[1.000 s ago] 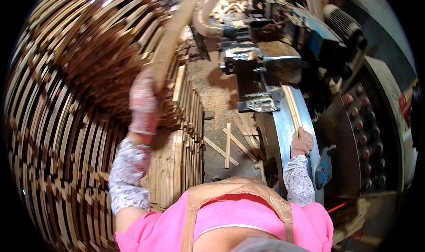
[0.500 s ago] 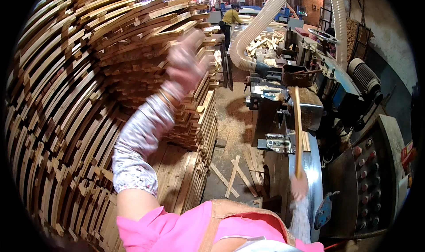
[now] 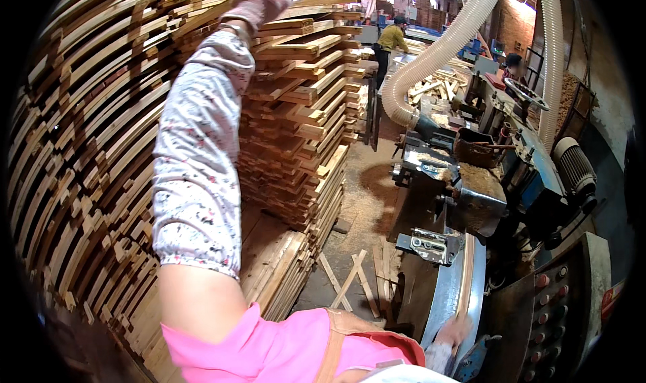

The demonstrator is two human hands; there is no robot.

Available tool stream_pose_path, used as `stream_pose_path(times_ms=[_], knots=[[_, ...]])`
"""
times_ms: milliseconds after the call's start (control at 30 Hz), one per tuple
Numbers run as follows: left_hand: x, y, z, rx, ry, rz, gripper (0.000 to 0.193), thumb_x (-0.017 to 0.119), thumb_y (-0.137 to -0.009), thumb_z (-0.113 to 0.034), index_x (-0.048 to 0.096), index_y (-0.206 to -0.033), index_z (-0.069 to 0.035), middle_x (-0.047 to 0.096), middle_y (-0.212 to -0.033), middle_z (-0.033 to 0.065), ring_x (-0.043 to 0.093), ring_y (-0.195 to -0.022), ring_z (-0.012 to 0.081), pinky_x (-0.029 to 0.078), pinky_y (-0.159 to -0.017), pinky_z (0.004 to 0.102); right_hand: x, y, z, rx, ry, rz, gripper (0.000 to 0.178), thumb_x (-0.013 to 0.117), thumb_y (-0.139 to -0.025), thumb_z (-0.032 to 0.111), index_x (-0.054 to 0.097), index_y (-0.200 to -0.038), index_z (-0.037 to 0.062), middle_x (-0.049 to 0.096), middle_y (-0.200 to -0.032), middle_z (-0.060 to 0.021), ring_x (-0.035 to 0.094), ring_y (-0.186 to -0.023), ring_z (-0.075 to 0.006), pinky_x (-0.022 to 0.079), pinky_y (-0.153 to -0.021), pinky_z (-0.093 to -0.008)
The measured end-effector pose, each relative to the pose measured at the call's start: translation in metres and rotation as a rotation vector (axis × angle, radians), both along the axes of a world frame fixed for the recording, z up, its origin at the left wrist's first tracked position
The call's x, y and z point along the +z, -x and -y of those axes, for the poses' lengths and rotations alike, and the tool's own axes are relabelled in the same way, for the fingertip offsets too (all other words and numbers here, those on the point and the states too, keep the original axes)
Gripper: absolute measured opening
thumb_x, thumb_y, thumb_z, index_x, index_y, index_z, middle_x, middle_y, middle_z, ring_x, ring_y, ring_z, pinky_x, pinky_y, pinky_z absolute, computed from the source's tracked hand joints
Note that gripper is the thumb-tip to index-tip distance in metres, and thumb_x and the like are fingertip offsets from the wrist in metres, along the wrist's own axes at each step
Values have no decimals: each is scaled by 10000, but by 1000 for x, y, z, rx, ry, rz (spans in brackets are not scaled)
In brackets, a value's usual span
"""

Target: The person feeds thin wooden strips into a woodworking machine to smooth or shape them. After processing, the person stacks the finished strips onto a large pile of similar wood pieces.

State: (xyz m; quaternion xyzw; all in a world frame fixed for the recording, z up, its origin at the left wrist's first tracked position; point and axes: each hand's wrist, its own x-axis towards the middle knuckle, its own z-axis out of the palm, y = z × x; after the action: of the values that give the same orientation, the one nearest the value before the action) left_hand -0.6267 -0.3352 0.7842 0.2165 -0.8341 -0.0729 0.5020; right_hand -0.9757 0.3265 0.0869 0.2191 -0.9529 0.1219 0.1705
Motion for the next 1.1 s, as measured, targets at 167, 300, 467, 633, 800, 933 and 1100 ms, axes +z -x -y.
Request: stream_pose_path(times_ms=[167, 300, 467, 633, 800, 933, 1100], knots=[[-14, -123, -90, -378, 391, -10, 336, 584, -1041, -108, 597, -1364, -16, 674, -1278, 131, 647, -1182, 283, 498, -1067, 404, 30, 81, 82, -82, -64, 119, 187, 659, -986, 239, 769, -1095, 134, 689, -1085, -156, 654, -1070, -383, 574, -897, -478], [-43, -196, -165, -709, 6, -233, 472, 603, -1030, -41, 530, -1488, 48, 630, -1427, 215, 619, -1320, 299, 513, -1169, 430, 28, 105, 114, -15, 77, 244, 246, 675, -950, 254, 771, -1147, 141, 732, -1126, -182, 673, -1093, -407, 559, -917, -502], [-43, -179, -251, -346, 539, -34, 314, 618, -1041, -72, 618, -1345, 10, 681, -1299, 147, 670, -1133, 217, 573, -1002, 395, 96, 25, 196, 548, 288, 634, 498, 672, -949, 269, 675, -1409, 79, 704, -1359, -226, 673, -1243, -351, 518, -1051, -416], [26, -62, -332, -122, 861, -84, 209, 649, -1041, -200, 723, -1142, -33, 735, -1092, 68, 693, -862, 175, 593, -789, 327, 147, -66, 238, 947, 702, 740, 728, 797, -909, 283, 529, -1562, 104, 609, -1488, -200, 612, -1343, -334, 485, -1126, -398], [-40, 60, -256, -974, -315, -303, 252, 674, -1018, -284, 752, -1179, -107, 762, -1084, 69, 731, -988, 199, 579, -895, 344, 199, -112, 187, 1126, 806, 151, 1072, 956, -752, 300, 398, -1650, 128, 461, -1637, -178, 477, -1484, -348, 417, -1205, -432], [-128, 163, -247, -1002, -903, -502, 263, 601, -1025, -283, 660, -1096, -36, 703, -956, 127, 699, -825, 309, 613, -816, 499, 151, -100, 120, 797, 786, -125, 1041, 919, -740, 371, 406, -1627, 193, 558, -1513, -165, 572, -1302, -406, 478, -1071, -528], [-318, 303, -301, -794, -1284, -400, 306, 705, -967, -386, 632, -1044, -100, 658, -827, 69, 662, -675, 254, 592, -679, 451, 107, -122, -49, 413, 508, -159, 602, 833, -774, 173, 643, -1331, 41, 698, -1172, -198, 648, -1015, -425, 524, -873, -530]])
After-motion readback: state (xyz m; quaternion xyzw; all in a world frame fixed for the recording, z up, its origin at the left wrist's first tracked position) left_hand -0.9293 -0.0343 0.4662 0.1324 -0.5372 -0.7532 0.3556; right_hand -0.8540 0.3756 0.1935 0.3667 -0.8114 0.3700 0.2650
